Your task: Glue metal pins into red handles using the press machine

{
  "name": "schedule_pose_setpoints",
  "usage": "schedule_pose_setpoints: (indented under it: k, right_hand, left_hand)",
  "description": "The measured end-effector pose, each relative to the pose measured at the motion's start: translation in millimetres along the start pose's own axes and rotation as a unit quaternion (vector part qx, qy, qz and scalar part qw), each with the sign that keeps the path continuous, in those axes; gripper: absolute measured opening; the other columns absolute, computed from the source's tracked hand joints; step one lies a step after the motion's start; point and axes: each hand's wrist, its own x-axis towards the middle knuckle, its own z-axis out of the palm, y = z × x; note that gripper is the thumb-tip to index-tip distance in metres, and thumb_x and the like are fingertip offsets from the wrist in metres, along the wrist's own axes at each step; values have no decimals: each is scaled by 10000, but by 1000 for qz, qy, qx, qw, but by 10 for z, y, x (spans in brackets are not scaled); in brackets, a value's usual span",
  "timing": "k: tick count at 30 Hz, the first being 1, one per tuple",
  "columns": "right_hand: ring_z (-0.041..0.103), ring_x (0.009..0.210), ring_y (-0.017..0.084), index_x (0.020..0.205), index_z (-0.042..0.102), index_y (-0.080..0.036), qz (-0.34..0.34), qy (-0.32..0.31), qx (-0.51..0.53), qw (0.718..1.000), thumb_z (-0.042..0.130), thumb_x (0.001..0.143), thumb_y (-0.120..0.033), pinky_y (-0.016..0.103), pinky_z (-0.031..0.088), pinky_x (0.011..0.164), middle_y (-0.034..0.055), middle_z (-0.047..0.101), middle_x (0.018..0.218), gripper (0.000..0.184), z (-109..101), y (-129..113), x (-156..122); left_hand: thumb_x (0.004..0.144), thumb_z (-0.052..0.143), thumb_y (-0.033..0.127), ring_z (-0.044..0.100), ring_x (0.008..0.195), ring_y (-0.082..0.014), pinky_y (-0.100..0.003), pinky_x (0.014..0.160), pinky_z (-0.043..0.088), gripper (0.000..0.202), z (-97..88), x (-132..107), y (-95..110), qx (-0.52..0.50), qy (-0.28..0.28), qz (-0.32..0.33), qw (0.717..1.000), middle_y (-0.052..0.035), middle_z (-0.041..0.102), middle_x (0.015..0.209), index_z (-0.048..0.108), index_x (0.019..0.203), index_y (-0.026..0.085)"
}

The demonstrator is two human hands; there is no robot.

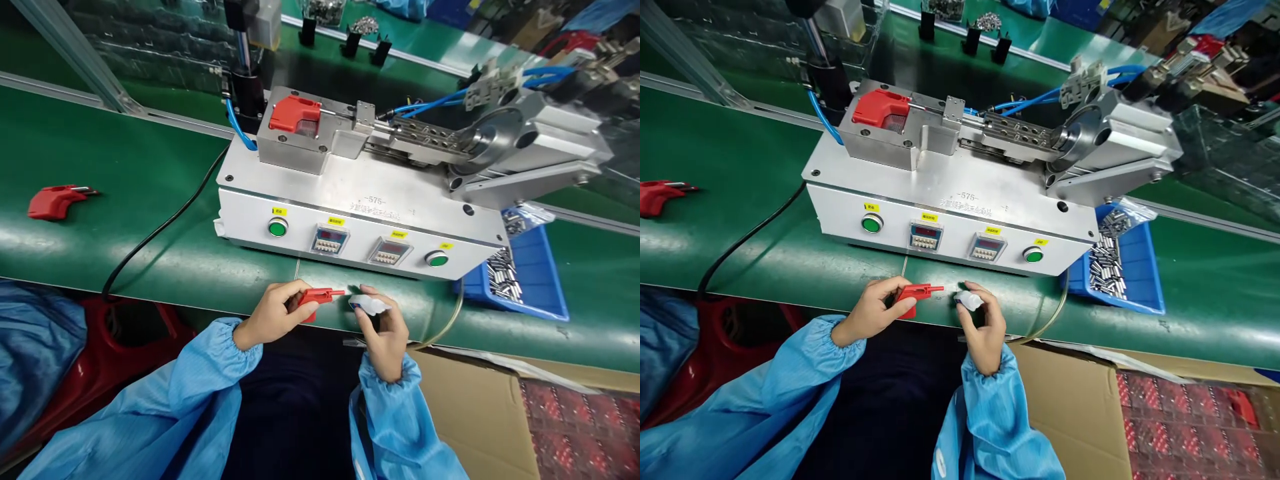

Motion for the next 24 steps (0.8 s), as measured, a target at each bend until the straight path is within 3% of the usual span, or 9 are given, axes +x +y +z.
schedule_pose_setpoints:
  k: [3,8,19,24]
  right_hand:
    - [750,887,241,1075,642,-235,23,-25,30,999,695,967,-370,379,613,787,71,772,980,180,-26,-89,-86]
    - [570,562,150,1015,698,-223,-12,-39,-59,997,704,948,-388,291,500,553,4,681,744,178,-53,-200,-209]
    - [478,494,116,958,695,-218,-1,-36,-37,999,694,942,-374,265,416,485,-26,626,667,157,72,-248,-227]
    - [469,504,121,932,700,-211,49,-43,5,998,705,934,-432,271,383,494,-26,595,631,222,65,-216,-249]
  left_hand:
    - [983,653,485,442,552,-119,-248,538,360,329,-6,-8,-23,-25,8,-11,1000,31,524,623,695,868,180]
    - [987,664,487,457,568,-121,-252,559,365,332,-3,-11,-48,-46,20,-22,999,29,528,637,704,880,176]
    - [984,673,549,449,576,-121,-254,567,372,392,-11,-33,-91,-55,15,-24,998,31,505,643,681,861,177]
    - [991,681,514,460,583,-122,-251,570,378,355,-22,-34,-107,-52,13,-12,998,28,522,653,699,889,175]
